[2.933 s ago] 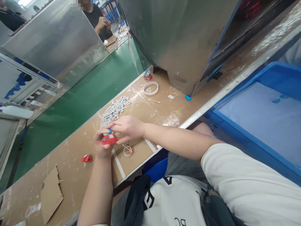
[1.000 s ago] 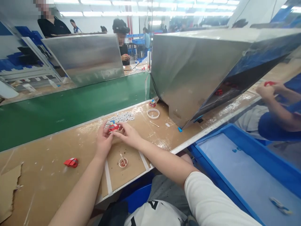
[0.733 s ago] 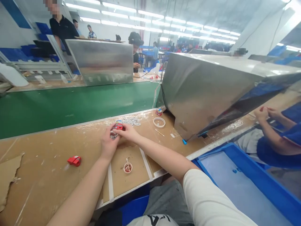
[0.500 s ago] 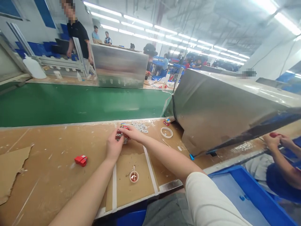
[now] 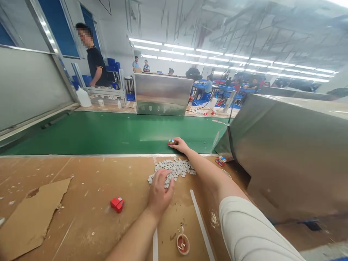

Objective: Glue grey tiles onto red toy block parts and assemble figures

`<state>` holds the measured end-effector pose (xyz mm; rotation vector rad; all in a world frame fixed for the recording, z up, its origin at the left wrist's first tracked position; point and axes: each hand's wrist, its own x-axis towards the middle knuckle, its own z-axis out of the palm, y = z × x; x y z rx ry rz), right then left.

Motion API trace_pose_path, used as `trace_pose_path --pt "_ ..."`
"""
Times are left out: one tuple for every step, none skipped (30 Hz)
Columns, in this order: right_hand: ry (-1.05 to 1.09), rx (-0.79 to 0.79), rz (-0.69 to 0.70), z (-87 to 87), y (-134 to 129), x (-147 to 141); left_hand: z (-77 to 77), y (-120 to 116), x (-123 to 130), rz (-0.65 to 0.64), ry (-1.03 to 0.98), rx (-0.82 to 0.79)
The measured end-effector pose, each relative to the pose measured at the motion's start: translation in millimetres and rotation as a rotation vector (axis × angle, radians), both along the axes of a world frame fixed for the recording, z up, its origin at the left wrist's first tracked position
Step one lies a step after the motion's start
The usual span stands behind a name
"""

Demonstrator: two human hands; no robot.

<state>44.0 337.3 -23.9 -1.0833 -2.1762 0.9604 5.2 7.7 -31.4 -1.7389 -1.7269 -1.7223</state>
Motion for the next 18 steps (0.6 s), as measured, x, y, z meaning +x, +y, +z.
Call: trace_pose_path --pt "-0.012 0.005 -0.027 -3.0 6.5 -1.8 0.6 0.2 0.7 -0.01 0.016 0.002" --pt "-0.026 0.004 -0.065 -5.1 13.4 -4.4 1.0 0.6 1.1 -0.021 0.031 0.003" --pt "-0.041 -0.001 -0.117 -6.2 20.7 -7.6 1.3 1.0 1.3 -0.031 0.045 0.002" --pt "-0.056 -0.011 -0.181 -6.3 28.5 -11.0 1.8 1.3 1.2 -0.038 0.058 0.002" --pt "-0.067 -0.023 -0.253 -5.6 36.4 -14.2 2.4 1.4 0.9 -0.043 0.071 0.0" --pt "-0.075 -0.036 -0.329 -4.4 44.2 -17.0 3.2 1.4 0.3 -0.048 0.084 -0.001" --pt "-0.079 -0.049 -0.397 -2.9 51.4 -19.1 3.9 1.3 -0.6 -0.052 0.096 -0.002" --pt "-0.078 -0.062 -0.452 -1.4 57.4 -20.3 4.7 1.2 -1.5 -0.056 0.105 -0.004" --pt "-0.072 -0.072 -0.488 0.1 61.7 -20.7 5.3 1.0 -2.4 -0.061 0.111 -0.008" --pt "-0.06 -0.078 -0.507 1.6 63.8 -20.3 5.8 1.0 -3.2 -0.068 0.115 -0.012" --pt "-0.044 -0.08 -0.508 3.2 63.2 -19.2 6.0 0.9 -3.8 -0.075 0.116 -0.015" --pt "-0.024 -0.077 -0.495 4.9 59.8 -17.3 6.1 0.9 -4.2 -0.081 0.118 -0.017" --pt "0.001 -0.071 -0.472 6.6 53.4 -14.4 6.1 0.9 -4.4 -0.087 0.122 -0.018" --pt "0.031 -0.061 -0.441 8.4 44.0 -10.0 6.0 1.0 -4.4 -0.091 0.127 -0.017" --pt "0.066 -0.05 -0.406 10.1 31.8 -3.7 5.9 1.2 -4.3 -0.092 0.133 -0.013" --pt "0.104 -0.039 -0.368 11.4 16.8 4.7 5.8 1.4 -4.2 -0.092 0.14 -0.008" --pt "0.144 -0.027 -0.328 12.3 -0.9 15.5 5.9 1.6 -4.2 -0.093 0.146 -0.005" --pt "0.184 -0.017 -0.284 12.5 -21.0 28.6 6.0 1.7 -4.3 -0.095 0.153 -0.002"
